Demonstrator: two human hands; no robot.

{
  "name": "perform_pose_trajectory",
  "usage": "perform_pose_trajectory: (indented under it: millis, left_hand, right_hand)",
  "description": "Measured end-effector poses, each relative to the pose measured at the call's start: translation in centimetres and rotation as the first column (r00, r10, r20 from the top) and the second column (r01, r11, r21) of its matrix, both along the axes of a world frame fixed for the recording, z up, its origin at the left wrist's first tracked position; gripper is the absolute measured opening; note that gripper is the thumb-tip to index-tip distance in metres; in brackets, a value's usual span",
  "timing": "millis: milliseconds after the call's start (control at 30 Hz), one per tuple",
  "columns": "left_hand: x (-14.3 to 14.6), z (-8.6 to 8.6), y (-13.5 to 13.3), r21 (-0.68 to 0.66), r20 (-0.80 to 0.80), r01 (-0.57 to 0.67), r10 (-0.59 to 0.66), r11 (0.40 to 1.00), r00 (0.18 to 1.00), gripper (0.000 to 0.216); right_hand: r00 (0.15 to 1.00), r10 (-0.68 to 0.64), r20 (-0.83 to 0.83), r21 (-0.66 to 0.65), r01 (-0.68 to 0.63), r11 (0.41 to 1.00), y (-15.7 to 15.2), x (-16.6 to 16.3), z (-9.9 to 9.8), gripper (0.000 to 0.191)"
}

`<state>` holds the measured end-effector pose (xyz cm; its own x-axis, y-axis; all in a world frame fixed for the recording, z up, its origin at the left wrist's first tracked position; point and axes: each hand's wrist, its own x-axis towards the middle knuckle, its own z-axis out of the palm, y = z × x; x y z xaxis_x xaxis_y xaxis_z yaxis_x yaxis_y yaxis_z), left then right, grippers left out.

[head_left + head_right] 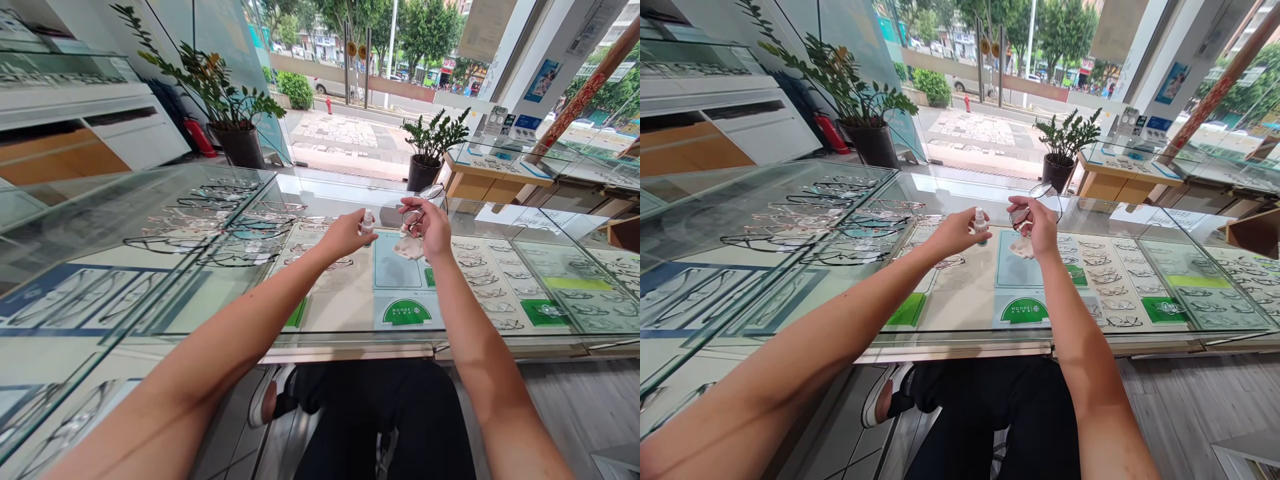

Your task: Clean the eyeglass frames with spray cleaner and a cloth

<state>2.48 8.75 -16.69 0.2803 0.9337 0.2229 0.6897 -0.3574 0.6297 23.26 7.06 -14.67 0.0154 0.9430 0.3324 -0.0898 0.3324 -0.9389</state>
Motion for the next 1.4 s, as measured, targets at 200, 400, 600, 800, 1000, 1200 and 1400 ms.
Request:
perform_pose_trajectory:
  millis: [200, 400, 600, 800, 1000, 1200, 1400]
  left_hand:
    - [0.1, -0.1, 0.0, -0.016, 0.02, 0.01, -0.009, 1.0, 1.0, 0.033]
    - [-0.4, -0.1, 0.3, 0.329, 0.264, -0.099, 0.009, 0.939, 0.964, 0.051]
    - [-0.7, 1.4, -1.1, 0.654, 0.235, 0.016, -0.224, 0.757, 0.946, 0.06]
    - [0.6, 1.4, -2.9, 0.658, 0.12, 0.208, -0.373, 0.724, 0.92, 0.062]
    - [0.6, 0.9, -2.8, 0.653, 0.13, 0.199, -0.367, 0.731, 0.921, 0.052]
    - [0.1, 0.9, -2.2, 0.582, 0.148, 0.119, -0.249, 0.805, 0.957, 0.071]
    - [-0.4, -0.4, -0.2, 0.172, 0.058, -0.15, 0.142, 0.974, 0.988, 0.07]
  right_hand:
    - [0.999, 0.023, -0.024, 0.014, -0.023, 1.0, 0.3, 0.0, -0.3, 0.042]
    - [0.964, 0.264, 0.031, 0.004, -0.264, 0.964, -0.1, 0.5, 0.4, 0.039]
    - [0.754, 0.657, 0.017, -0.105, -0.652, 0.751, -0.8, 1.9, 1.3, 0.038]
    - [0.537, 0.843, 0.02, -0.113, -0.837, 0.536, -0.5, 2.6, 0.8, 0.04]
    - [0.516, 0.853, 0.074, -0.167, -0.837, 0.521, -0.7, 2.3, 0.6, 0.042]
    - [0.63, 0.774, 0.07, -0.132, -0.763, 0.633, -0.6, 2.2, 0.7, 0.041]
    - [0.799, 0.597, -0.064, -0.065, -0.601, 0.797, -0.4, 2.3, 0.8, 0.037]
